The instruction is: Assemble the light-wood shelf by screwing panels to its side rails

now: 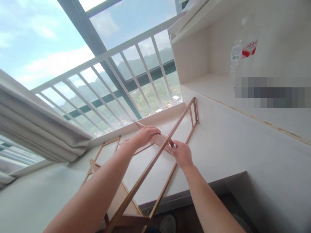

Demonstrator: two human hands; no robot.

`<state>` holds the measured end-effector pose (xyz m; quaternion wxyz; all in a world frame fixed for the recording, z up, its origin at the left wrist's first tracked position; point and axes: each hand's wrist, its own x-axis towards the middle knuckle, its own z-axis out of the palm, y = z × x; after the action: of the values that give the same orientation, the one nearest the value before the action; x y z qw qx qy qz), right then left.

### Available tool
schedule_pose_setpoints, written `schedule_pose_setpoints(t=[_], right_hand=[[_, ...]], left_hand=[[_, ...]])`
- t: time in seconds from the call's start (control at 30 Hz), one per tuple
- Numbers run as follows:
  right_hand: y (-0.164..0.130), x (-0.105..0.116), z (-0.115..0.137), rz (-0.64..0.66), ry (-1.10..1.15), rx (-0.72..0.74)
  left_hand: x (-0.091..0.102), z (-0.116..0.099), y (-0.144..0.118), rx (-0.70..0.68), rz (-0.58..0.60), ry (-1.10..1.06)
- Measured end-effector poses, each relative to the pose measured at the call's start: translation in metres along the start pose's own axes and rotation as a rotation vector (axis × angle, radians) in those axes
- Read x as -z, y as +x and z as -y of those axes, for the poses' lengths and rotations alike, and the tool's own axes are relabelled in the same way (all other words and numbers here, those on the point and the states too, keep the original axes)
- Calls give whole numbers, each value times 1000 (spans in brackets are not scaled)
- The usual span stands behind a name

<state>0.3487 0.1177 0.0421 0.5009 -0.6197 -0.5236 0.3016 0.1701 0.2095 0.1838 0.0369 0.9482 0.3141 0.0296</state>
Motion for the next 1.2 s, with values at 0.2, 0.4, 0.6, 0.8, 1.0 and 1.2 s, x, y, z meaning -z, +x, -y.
schedule_pose_setpoints(t=[0.2, 0.4, 0.6, 0.8, 1.0, 1.2], right_hand=[[-5, -9, -2, 22, 1, 97], [-25, -13, 1, 10, -74, 137], [-36, -22, 8, -30, -88, 150], [-32, -28, 5, -47, -111, 155], [-29, -30, 1, -56, -118, 163], [-29, -30, 0, -40, -119, 152]], left_hand=[[12, -19, -7, 52, 114, -9], [23, -37, -19, 74, 207, -78], [24, -57, -32, 64, 203, -161], [18, -61, -33, 26, 221, -245], [9, -63, -27, 76, 300, -226], [13, -72, -25, 109, 356, -149]])
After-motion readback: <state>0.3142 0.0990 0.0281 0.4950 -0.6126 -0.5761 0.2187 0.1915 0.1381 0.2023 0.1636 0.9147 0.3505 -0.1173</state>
